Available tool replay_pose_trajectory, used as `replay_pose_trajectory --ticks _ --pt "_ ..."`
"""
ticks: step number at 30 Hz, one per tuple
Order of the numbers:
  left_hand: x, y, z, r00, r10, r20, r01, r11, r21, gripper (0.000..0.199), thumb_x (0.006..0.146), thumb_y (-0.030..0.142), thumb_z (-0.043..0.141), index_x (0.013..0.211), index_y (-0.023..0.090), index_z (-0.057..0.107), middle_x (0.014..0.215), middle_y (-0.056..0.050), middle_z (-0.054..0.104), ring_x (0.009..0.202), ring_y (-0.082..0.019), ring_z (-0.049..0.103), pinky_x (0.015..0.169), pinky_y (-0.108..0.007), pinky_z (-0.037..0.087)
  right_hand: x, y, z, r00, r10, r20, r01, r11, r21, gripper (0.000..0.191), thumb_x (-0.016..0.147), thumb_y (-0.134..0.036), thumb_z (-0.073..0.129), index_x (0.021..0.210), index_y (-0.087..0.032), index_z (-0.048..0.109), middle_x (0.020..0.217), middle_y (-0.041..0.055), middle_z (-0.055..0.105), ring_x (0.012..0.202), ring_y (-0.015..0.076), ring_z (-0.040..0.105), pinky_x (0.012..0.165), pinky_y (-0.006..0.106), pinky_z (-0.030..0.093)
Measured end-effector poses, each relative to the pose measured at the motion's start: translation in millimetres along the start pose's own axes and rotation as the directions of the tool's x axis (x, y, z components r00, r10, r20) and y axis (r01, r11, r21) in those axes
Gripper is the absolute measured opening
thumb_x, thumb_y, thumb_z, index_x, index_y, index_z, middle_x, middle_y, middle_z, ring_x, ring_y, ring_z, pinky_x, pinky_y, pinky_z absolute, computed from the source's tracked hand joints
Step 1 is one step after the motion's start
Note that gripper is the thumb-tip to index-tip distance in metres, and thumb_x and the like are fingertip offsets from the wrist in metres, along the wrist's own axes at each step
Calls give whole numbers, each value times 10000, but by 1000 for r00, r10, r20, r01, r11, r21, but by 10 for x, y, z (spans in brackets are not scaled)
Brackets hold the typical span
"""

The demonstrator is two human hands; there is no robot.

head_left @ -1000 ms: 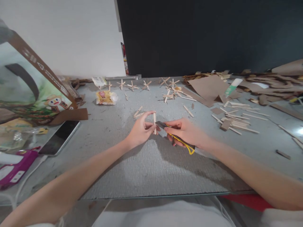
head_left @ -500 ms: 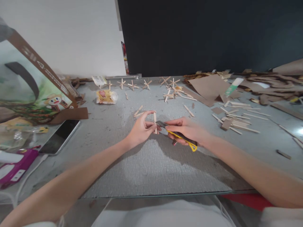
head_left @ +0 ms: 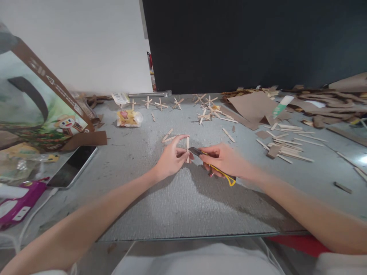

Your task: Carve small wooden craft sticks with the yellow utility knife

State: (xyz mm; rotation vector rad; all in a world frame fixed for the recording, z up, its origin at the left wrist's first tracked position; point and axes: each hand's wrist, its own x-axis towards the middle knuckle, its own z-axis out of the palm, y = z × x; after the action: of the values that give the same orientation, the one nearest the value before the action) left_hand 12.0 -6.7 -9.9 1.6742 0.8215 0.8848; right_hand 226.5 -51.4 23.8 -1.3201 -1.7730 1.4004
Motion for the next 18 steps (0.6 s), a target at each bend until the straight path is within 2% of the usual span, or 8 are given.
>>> replay_pose_trajectory --ticks 2,4,8,11,14,18 --pt "22 0 -15 1000 7 20 -5 998 -60 730 892 464 750 1458 137 425 725 -29 733 660 -191 722 638 -279 523 11 1 -50 999 33 40 -38 992 119 232 929 -403 646 994 -189 708 611 -56 589 347 62 448 452 252 478" --pt "38 1 -24 1000 9 30 -5 993 -115 776 871 478 779 1458 121 419 731 -38 732 659 -186 714 647 -285 515 26 9 -97 995 62 73 -76 975 210 264 908 -427 691 1002 -180 710 619 -51 600 345 55 427 422 245 443" --pt "53 4 -23 999 4 36 3 982 -187 733 887 389 783 1461 132 407 761 -36 745 653 -157 696 673 -286 512 68 42 -168 985 127 114 -159 922 352 288 861 -438 763 975 -182 697 625 -45 598 345 44 371 339 223 315" --pt "50 18 -13 1000 8 18 -4 976 -218 720 904 343 769 1482 139 390 801 -50 766 658 -148 693 690 -290 520 91 58 -195 985 115 125 -156 902 403 279 857 -445 770 906 -190 669 628 -53 580 348 37 350 337 212 326" --pt "35 39 9 1000 13 -10 -15 973 -232 741 899 351 769 1491 132 381 840 -70 777 668 -146 687 705 -293 529 84 49 -180 996 40 81 -67 930 362 315 871 -499 747 899 -202 646 643 -56 579 352 43 361 378 228 432" --pt "-10 57 67 999 18 -32 -23 986 -165 735 904 357 748 1508 133 393 776 -42 750 657 -154 684 698 -293 523 30 22 -83 984 -100 -145 116 987 108 369 886 -560 721 983 -206 681 631 -56 506 465 92 416 432 257 534"
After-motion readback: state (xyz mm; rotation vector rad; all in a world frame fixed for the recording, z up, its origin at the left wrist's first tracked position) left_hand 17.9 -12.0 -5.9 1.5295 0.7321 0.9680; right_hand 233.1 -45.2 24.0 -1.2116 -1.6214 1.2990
